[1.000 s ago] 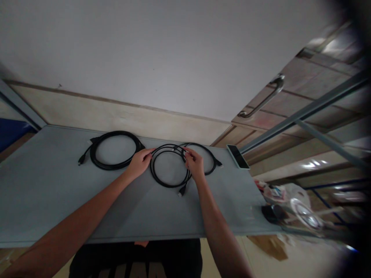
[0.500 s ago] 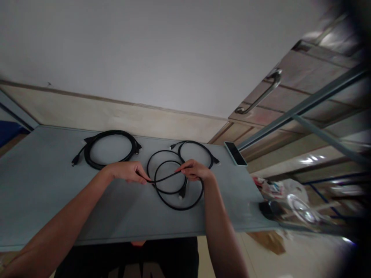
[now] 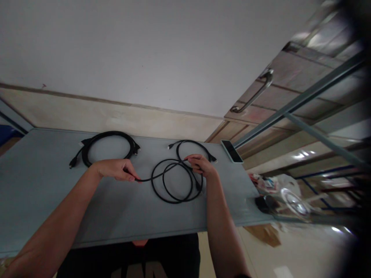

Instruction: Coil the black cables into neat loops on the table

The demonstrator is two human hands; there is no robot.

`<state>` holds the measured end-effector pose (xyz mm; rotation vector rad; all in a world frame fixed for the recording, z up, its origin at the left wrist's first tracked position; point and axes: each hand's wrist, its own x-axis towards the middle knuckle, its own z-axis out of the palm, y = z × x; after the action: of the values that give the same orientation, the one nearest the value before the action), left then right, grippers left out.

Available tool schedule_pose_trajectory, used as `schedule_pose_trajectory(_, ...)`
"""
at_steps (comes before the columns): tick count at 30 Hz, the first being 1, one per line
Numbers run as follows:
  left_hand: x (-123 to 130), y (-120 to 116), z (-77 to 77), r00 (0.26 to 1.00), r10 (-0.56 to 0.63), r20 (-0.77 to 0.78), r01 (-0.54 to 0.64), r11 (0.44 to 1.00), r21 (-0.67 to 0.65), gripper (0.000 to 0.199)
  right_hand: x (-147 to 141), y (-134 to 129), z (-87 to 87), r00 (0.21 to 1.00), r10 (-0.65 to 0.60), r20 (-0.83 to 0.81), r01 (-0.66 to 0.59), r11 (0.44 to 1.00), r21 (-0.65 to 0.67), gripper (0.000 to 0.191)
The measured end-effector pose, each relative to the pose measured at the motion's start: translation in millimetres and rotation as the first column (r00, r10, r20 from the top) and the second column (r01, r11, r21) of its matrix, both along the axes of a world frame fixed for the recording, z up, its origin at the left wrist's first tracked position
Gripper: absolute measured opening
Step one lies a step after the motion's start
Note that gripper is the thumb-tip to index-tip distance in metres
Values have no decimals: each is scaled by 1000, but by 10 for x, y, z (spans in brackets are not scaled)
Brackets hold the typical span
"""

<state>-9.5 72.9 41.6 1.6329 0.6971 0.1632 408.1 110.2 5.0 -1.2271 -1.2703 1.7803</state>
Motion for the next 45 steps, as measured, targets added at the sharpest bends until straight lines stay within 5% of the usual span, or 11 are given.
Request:
schedule_pose_trajectory(4, 10, 27, -8, 1000, 11, 1, -11, 983, -182, 50, 12, 12, 0, 1000, -10, 19, 10, 1000, 19, 34)
schedule_pose_trajectory(8, 34, 45, -27, 998, 54, 11, -50, 973, -225, 59, -20, 63, -37, 993, -118, -4, 118, 990, 76, 34)
schedule_pose_trajectory(13, 218, 21, -66, 961, 269, 62, -252, 946, -203, 77, -118, 92, -59, 975, -215, -51, 220, 969, 117, 33)
schedule_pose_trajectory(20, 389, 66, -242, 901, 430, 62, -426, 902, -69, 69, -277, 40, 2, 988, -127, -84, 133, 989, 69, 34)
schedule_pose_trajectory(24, 348, 76, -249, 943, 329, 44, -327, 944, -40, 63, -298, 21, 25, 993, -85, -79, 90, 995, 52, 31)
schedule_pose_trajectory(27, 351, 30, -203, 982, 183, 53, -172, 971, -165, 58, -322, 7, 27, 995, -66, -74, 70, 996, 57, 28)
schedule_pose_trajectory(31, 498, -87, -174, 990, 8, 140, 39, 943, -330, 56, -384, -2, 9, 996, -37, -81, 43, 996, 78, 29)
schedule_pose_trajectory(35, 574, -120, -175, 988, -29, 152, 81, 934, -347, 57, -366, 12, 4, 993, -79, -90, 90, 988, 127, 27)
schedule_pose_trajectory(39, 315, 1, -107, 984, 132, 116, -96, 956, -277, 55, -214, 14, 42, 989, -136, -66, 144, 978, 150, 25)
schedule_pose_trajectory(45, -395, 109, 51, 933, 351, 77, -315, 902, -297, 42, -27, 24, 72, 980, -164, -112, 180, 972, 152, 28)
